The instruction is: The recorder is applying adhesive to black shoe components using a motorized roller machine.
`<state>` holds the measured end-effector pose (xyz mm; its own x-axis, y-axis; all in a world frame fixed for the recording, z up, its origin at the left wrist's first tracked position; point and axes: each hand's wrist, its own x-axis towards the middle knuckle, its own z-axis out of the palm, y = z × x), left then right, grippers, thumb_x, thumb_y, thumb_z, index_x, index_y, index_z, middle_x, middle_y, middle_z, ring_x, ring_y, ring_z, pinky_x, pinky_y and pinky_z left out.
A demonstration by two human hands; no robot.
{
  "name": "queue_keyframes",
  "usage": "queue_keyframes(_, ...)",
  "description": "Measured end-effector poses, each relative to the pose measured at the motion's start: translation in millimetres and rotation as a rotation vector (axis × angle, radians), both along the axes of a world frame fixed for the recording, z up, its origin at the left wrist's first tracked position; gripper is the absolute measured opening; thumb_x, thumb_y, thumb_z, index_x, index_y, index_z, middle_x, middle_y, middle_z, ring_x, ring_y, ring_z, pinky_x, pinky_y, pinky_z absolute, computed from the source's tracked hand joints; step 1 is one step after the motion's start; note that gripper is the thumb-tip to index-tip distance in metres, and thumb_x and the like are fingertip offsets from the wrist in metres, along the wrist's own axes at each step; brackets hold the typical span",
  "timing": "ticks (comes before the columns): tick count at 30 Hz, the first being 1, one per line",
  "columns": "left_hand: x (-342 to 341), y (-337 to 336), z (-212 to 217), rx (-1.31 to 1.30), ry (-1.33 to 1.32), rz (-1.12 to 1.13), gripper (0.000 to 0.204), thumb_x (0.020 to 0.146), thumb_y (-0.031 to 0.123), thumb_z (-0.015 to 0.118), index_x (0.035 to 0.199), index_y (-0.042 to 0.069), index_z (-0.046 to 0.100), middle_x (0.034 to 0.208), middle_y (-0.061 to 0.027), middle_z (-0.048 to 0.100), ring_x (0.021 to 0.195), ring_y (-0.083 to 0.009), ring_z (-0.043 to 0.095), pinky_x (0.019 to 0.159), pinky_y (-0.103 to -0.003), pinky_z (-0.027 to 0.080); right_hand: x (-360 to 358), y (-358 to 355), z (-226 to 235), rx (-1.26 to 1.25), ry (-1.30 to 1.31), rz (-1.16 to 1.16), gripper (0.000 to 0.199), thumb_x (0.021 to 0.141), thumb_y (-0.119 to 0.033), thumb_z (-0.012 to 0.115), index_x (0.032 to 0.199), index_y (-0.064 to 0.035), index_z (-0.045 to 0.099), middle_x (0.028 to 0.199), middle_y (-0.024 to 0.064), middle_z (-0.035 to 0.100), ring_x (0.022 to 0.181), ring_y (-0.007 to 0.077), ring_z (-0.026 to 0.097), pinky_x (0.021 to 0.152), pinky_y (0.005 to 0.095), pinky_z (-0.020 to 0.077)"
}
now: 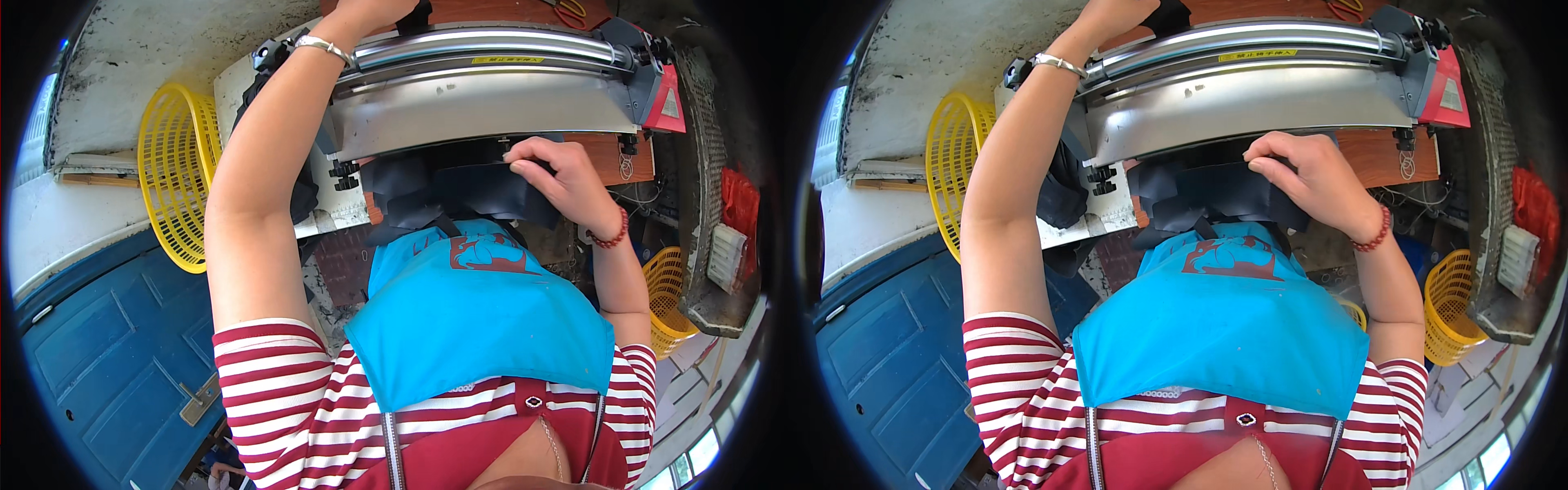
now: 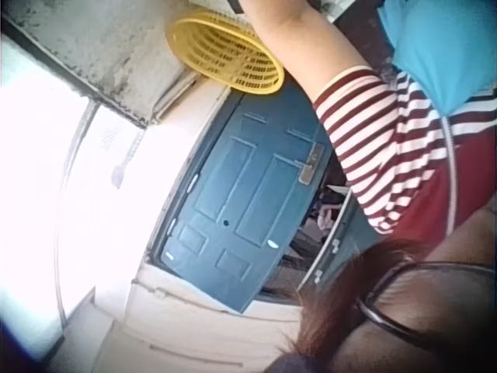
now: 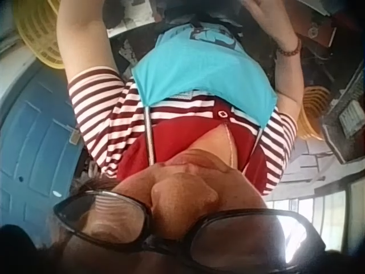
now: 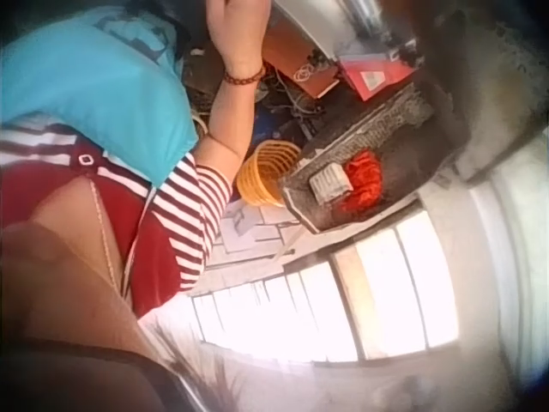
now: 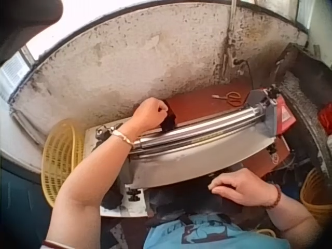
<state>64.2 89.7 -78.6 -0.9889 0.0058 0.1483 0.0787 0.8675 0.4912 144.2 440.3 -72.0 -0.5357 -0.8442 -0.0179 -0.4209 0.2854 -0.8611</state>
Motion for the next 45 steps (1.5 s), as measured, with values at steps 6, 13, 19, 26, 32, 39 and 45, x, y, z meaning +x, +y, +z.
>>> queue_keyframes(6,7,4,2,0.061,-0.012,0.031,0.021,0.08,0.005,0.061,0.068,-0.006,0.047,0.061,-0.0223,0.036,0.05,-0.0294,0.036,0.054,-0.046,0.037,20,-29,-52,-0.173,-0.117,0.127,0.014,0.095,-0.014,0.069,0.104,-0.0032,0.073,0.101,0.0115,0.076,0.085,0.0261,0.073,0.076,0.0328,0.0569)
queue_keyframes(13,12,5,-12,0.055,-0.072,0.01,0.022,0.08,0.006,0.062,0.066,-0.005,0.049,0.058,-0.0216,0.037,0.049,-0.0312,0.038,0.053,-0.047,0.037,44,-76,-217,0.144,0.606,0.213,0.013,0.09,-0.018,0.066,0.1,-0.0126,0.073,0.092,0.008,0.068,0.077,0.0282,0.07,0.071,0.0414,0.0567)
queue_keyframes(19,15,3,-20,0.011,-0.07,0.002,0.021,0.081,0.008,0.063,0.068,-0.006,0.055,0.062,-0.0272,0.047,0.053,-0.0381,0.049,0.058,-0.049,0.042,41,-75,-181,-0.204,0.715,0.214,0.01,0.088,-0.015,0.068,0.097,-0.0097,0.07,0.091,0.0065,0.067,0.083,0.0249,0.068,0.079,0.0395,0.0545)
queue_keyframes(26,23,8,-37,0.025,-0.238,0.003,0.05,0.097,0.039,0.054,0.092,-0.006,0.072,0.091,-0.0257,0.072,0.072,-0.0386,0.064,0.079,-0.043,0.052,28,-33,-93,-0.291,-0.276,-0.439,0.015,0.099,-0.01,0.066,0.112,-0.0016,0.066,0.081,-0.0011,0.068,0.07,0.0052,0.057,0.064,0.0229,0.0453)
queue_keyframes(32,15,19,-39,0.057,-0.385,0.025,0.056,0.099,0.046,0.052,0.094,-0.007,0.073,0.094,-0.0304,0.07,0.087,-0.0447,0.066,0.086,-0.045,0.05,-16,-30,-72,-0.125,-0.341,-0.414,0.018,0.1,-0.011,0.064,0.115,-0.0005,0.063,0.077,-0.0038,0.065,0.071,0.0011,0.052,0.064,0.0212,0.0426)
queue_keyframes(39,-2,15,-42,0.114,-0.472,-0.018,0.053,0.098,0.049,0.057,0.107,0.001,0.077,0.105,-0.0231,0.074,0.095,-0.0382,0.07,0.09,-0.041,0.052,-48,-61,-74,-0.081,0.039,-0.437,0.014,0.095,-0.009,0.067,0.108,-0.0029,0.068,0.084,0.0114,0.071,0.074,0.0218,0.068,0.069,0.0349,0.0535)
queue_keyframes(45,-19,0,-42,0.512,-0.446,0.32,0.018,0.091,0.017,0.07,0.083,0.001,0.069,0.074,-0.0074,0.062,0.066,-0.0183,0.056,0.059,-0.038,0.048,-7,-37,-62,-0.072,0.6,-0.38,0.013,0.09,-0.013,0.072,0.103,-0.0081,0.07,0.084,0.0077,0.067,0.075,0.0292,0.068,0.066,0.0392,0.0539)
